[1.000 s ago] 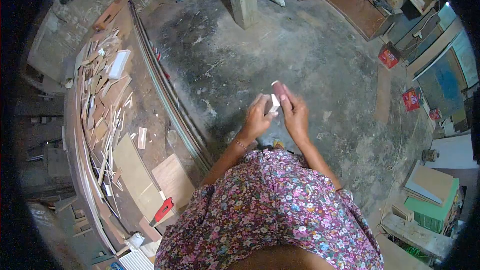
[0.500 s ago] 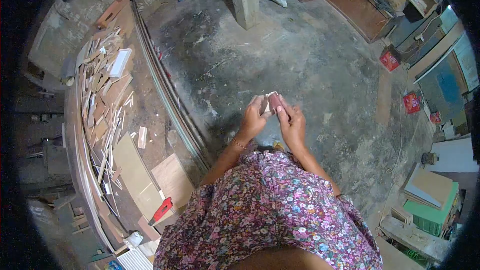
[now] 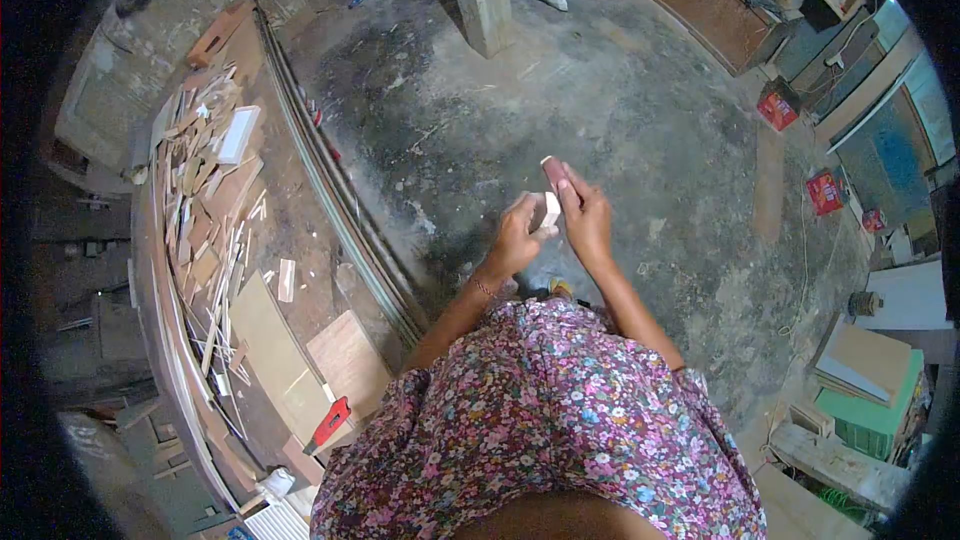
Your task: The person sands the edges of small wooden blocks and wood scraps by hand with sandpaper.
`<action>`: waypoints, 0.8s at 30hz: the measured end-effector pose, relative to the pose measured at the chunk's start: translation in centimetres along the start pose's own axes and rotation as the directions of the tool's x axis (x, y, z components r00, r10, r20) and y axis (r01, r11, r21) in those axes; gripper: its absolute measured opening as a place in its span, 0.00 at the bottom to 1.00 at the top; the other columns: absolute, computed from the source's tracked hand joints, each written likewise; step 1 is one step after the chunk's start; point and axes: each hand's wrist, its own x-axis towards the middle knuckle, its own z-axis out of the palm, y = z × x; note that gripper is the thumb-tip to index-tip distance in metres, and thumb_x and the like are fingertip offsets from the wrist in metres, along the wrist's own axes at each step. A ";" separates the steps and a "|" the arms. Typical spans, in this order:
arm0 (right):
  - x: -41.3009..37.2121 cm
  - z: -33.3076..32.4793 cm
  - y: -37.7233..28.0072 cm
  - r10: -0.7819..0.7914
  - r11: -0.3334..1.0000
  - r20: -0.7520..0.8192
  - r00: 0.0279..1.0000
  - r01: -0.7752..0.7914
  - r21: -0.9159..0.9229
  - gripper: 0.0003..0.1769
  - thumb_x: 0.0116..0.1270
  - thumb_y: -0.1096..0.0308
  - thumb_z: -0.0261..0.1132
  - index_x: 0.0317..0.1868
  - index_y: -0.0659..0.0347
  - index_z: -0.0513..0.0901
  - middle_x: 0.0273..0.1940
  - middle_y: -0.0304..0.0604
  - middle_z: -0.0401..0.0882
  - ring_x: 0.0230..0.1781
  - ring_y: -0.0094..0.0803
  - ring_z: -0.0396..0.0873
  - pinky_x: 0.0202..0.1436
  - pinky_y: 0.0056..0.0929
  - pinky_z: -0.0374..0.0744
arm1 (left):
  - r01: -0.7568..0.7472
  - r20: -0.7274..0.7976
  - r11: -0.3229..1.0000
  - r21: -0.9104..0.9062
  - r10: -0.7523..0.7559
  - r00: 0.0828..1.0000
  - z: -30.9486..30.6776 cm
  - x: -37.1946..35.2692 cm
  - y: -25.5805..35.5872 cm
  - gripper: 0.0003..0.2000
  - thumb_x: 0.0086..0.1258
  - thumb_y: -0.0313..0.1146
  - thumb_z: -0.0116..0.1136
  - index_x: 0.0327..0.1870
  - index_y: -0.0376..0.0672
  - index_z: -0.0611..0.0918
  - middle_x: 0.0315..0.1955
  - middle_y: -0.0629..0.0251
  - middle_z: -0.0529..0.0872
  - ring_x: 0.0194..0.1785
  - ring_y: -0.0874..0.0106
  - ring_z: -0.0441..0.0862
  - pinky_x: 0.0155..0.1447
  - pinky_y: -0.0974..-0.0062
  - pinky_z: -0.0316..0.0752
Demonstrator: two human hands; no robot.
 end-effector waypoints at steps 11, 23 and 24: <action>-0.4 -0.1 -1.3 0.060 0.991 0.079 0.995 -0.069 0.117 0.18 0.65 0.59 0.55 0.54 0.51 0.77 0.25 0.56 0.71 0.25 0.43 0.69 0.32 0.37 0.70 | -0.032 -0.091 0.983 0.178 0.049 0.995 -0.1 0.0 -1.8 0.17 0.49 0.22 0.61 0.41 0.36 0.73 0.35 0.55 0.76 0.40 0.58 0.77 0.43 0.66 0.72; -2.3 -0.5 -2.1 -0.011 0.994 0.086 0.996 0.020 -0.104 0.18 0.64 0.58 0.56 0.54 0.49 0.78 0.27 0.54 0.69 0.28 0.47 0.71 0.31 0.40 0.71 | 0.132 -0.175 0.946 0.297 -0.082 0.981 0.1 0.0 -2.9 0.15 0.55 0.32 0.60 0.40 0.36 0.73 0.31 0.44 0.80 0.38 0.46 0.77 0.41 0.55 0.71; -2.7 -0.5 -2.7 0.066 0.988 0.103 0.993 -0.050 -0.144 0.18 0.64 0.58 0.56 0.54 0.50 0.78 0.30 0.58 0.72 0.28 0.48 0.72 0.34 0.39 0.72 | 0.194 -0.185 0.931 0.309 -0.141 0.973 0.1 -0.1 -2.8 0.15 0.55 0.32 0.60 0.41 0.36 0.73 0.30 0.44 0.80 0.38 0.46 0.77 0.40 0.55 0.71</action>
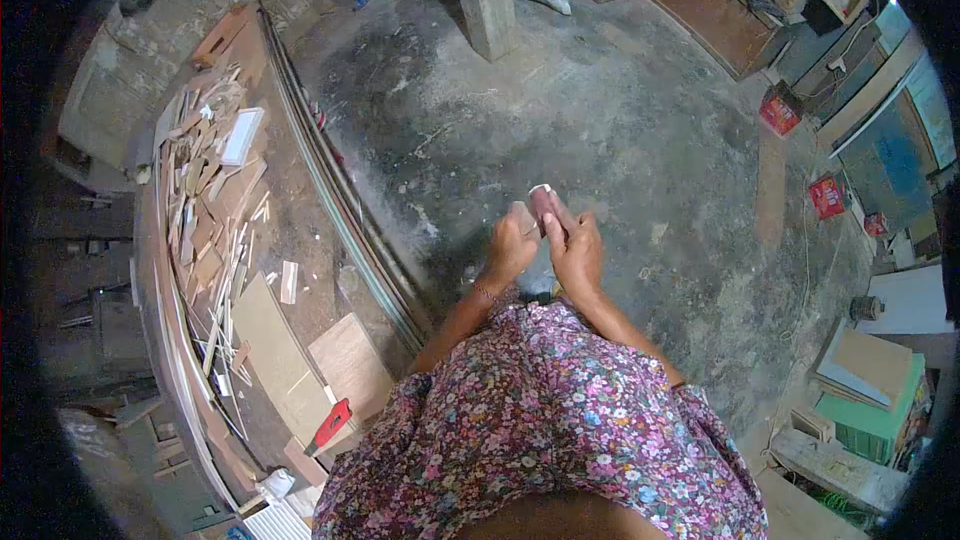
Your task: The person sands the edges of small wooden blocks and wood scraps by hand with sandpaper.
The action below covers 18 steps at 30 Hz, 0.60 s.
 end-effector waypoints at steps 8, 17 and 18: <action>0.5 1.2 1.8 -0.038 0.999 -0.086 0.996 0.039 0.001 0.18 0.64 0.57 0.56 0.54 0.47 0.78 0.28 0.56 0.69 0.27 0.49 0.72 0.31 0.42 0.72 | -0.092 -0.019 0.996 -0.021 0.091 0.996 0.3 -0.1 -0.8 0.17 0.52 0.33 0.62 0.40 0.35 0.74 0.30 0.43 0.80 0.37 0.46 0.78 0.40 0.55 0.72; 0.9 0.9 2.0 -0.013 0.998 -0.054 0.998 0.017 0.061 0.19 0.64 0.56 0.54 0.53 0.49 0.78 0.29 0.61 0.73 0.30 0.53 0.74 0.34 0.44 0.72 | -0.062 -0.036 0.996 0.062 0.065 0.997 -0.6 -0.1 1.4 0.15 0.51 0.32 0.63 0.38 0.35 0.76 0.29 0.44 0.81 0.36 0.47 0.79 0.40 0.57 0.72; 0.8 0.6 1.8 -0.018 0.999 -0.025 1.000 0.019 0.038 0.19 0.64 0.56 0.54 0.53 0.49 0.78 0.29 0.62 0.73 0.30 0.53 0.74 0.35 0.44 0.72 | -0.039 -0.031 0.995 0.091 0.042 0.999 -0.8 0.0 1.2 0.16 0.51 0.32 0.63 0.38 0.35 0.76 0.29 0.44 0.81 0.37 0.48 0.79 0.41 0.57 0.72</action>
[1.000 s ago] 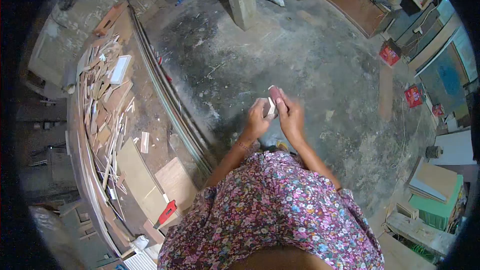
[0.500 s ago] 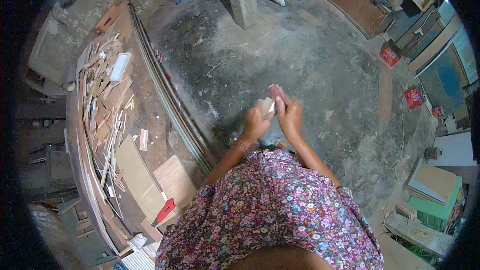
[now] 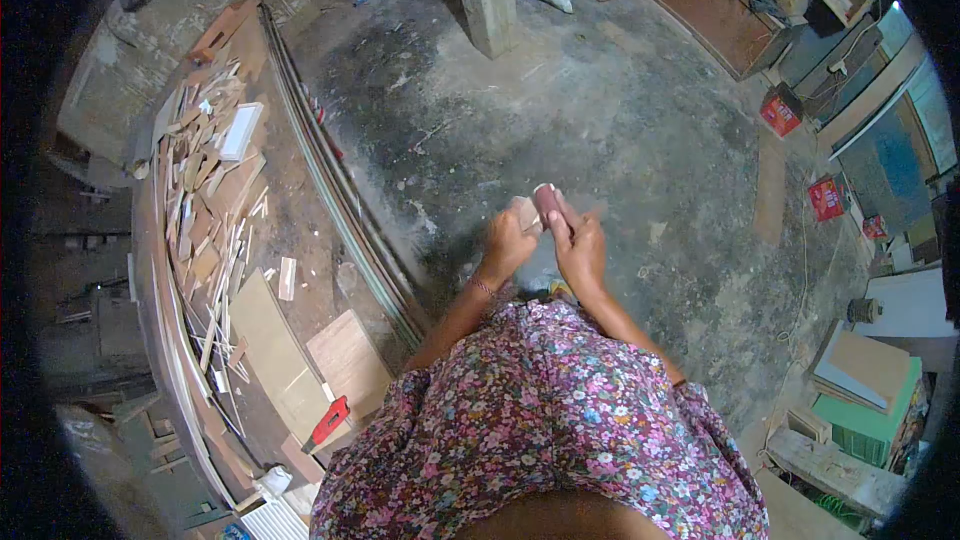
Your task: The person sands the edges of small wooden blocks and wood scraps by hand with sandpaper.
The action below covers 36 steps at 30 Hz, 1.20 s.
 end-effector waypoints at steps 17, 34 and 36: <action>2.0 -0.3 1.6 -0.034 0.984 0.012 0.999 0.032 0.174 0.17 0.63 0.59 0.57 0.50 0.56 0.80 0.22 0.59 0.75 0.25 0.51 0.75 0.32 0.39 0.73 | -0.258 0.196 0.959 -0.116 0.277 0.941 -1.7 -0.5 0.7 0.19 0.49 0.34 0.66 0.42 0.38 0.75 0.33 0.48 0.81 0.39 0.51 0.79 0.42 0.60 0.73; 6.4 0.4 -1.1 0.161 0.691 0.453 0.877 -0.427 0.582 0.34 0.54 0.60 0.68 0.59 0.64 0.68 0.30 0.34 0.74 0.24 0.17 0.70 0.19 0.16 0.67 | -0.411 0.063 0.875 0.255 0.409 0.910 -5.5 3.3 2.1 0.22 0.45 0.33 0.67 0.43 0.40 0.75 0.39 0.56 0.78 0.46 0.55 0.75 0.54 0.63 0.64; 6.8 1.3 -2.1 0.149 0.676 0.403 0.903 -0.390 0.625 0.36 0.52 0.62 0.71 0.59 0.67 0.66 0.34 0.36 0.74 0.27 0.19 0.71 0.22 0.17 0.70 | -0.467 -0.037 0.772 0.432 0.532 0.846 -6.6 4.1 2.2 0.24 0.44 0.33 0.68 0.44 0.39 0.74 0.40 0.55 0.78 0.46 0.57 0.75 0.56 0.64 0.62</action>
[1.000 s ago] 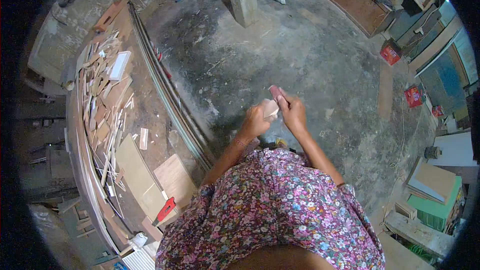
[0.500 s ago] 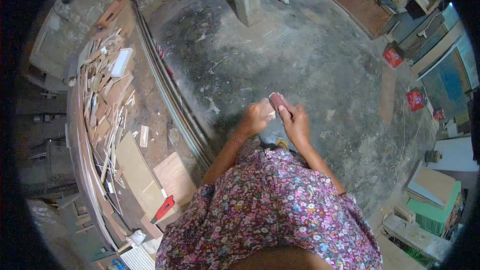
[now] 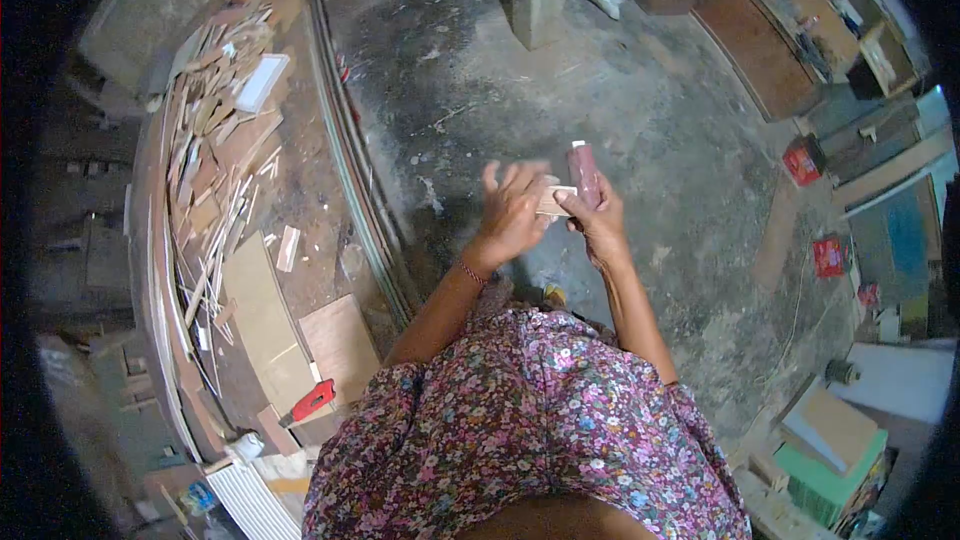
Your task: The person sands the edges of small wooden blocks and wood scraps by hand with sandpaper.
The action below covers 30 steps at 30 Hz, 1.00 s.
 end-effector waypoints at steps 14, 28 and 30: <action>0.1 7.3 0.8 -0.360 0.640 0.388 0.849 0.527 -0.559 0.26 0.60 0.61 0.61 0.60 0.46 0.70 0.34 0.48 0.69 0.34 0.43 0.74 0.36 0.37 0.76 | 0.385 0.281 -0.063 -0.921 -0.793 0.540 6.9 -6.1 -7.3 0.16 0.67 0.43 0.48 0.43 0.38 0.75 0.29 0.68 0.77 0.29 0.71 0.76 0.33 0.73 0.72; -1.0 4.8 1.6 -0.492 0.420 0.389 0.779 0.603 -0.678 0.18 0.62 0.59 0.59 0.54 0.44 0.77 0.30 0.52 0.68 0.22 0.42 0.73 0.21 0.36 0.74 | 0.337 0.559 -0.449 -0.827 -0.603 0.569 6.8 -6.2 -4.7 0.11 0.68 0.44 0.49 0.38 0.46 0.76 0.22 0.79 0.72 0.20 0.86 0.67 0.18 0.88 0.58; 0.4 3.8 1.8 -0.485 0.416 0.266 0.833 0.488 -0.768 0.18 0.62 0.58 0.59 0.53 0.47 0.78 0.28 0.51 0.68 0.22 0.44 0.72 0.24 0.38 0.73 | 0.422 0.632 -0.470 -0.775 -0.575 0.520 4.8 -5.3 -2.5 0.11 0.67 0.43 0.50 0.38 0.46 0.77 0.22 0.78 0.73 0.19 0.86 0.67 0.17 0.87 0.57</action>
